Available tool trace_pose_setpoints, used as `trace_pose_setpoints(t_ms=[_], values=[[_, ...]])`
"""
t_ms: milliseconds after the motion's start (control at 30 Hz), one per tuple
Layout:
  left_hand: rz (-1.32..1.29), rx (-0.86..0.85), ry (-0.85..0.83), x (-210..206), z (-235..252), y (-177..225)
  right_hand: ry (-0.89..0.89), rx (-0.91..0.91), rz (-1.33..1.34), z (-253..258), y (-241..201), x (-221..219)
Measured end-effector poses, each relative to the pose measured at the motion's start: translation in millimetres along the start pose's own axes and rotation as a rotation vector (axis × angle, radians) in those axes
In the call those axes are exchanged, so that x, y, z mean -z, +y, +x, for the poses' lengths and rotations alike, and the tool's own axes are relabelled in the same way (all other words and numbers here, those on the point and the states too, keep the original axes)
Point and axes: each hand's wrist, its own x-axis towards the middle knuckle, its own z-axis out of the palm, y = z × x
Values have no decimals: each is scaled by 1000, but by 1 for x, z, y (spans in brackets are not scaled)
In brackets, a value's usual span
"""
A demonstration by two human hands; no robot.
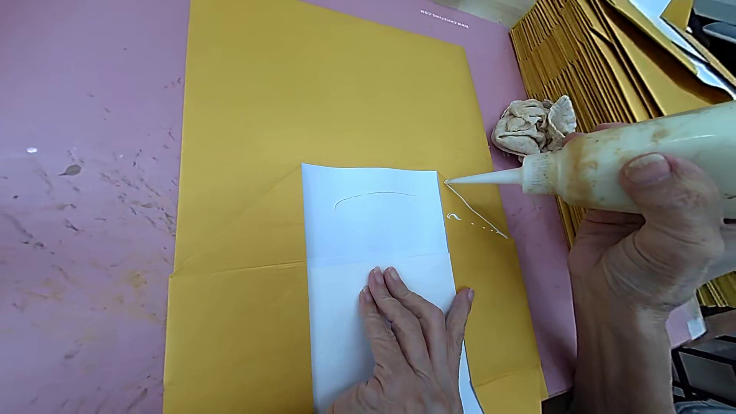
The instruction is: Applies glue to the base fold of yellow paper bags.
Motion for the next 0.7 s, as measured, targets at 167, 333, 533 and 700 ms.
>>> trace_pose_setpoints(t_ms=[167, 333, 533, 700], values=[[-14, 0, -7, 1, 0, 1, -53, 0, 34, 2, 2, -8], [-12, -11, -30, 1, -1, 1, -50, -37, 52, 3, 1, -17], [5, 4, 0, -2, -1, 3, -96, -119, 99, 2, 1, -26], [25, -26, -46, 2, -1, 1, -126, -167, 131, -1, 1, -37]])
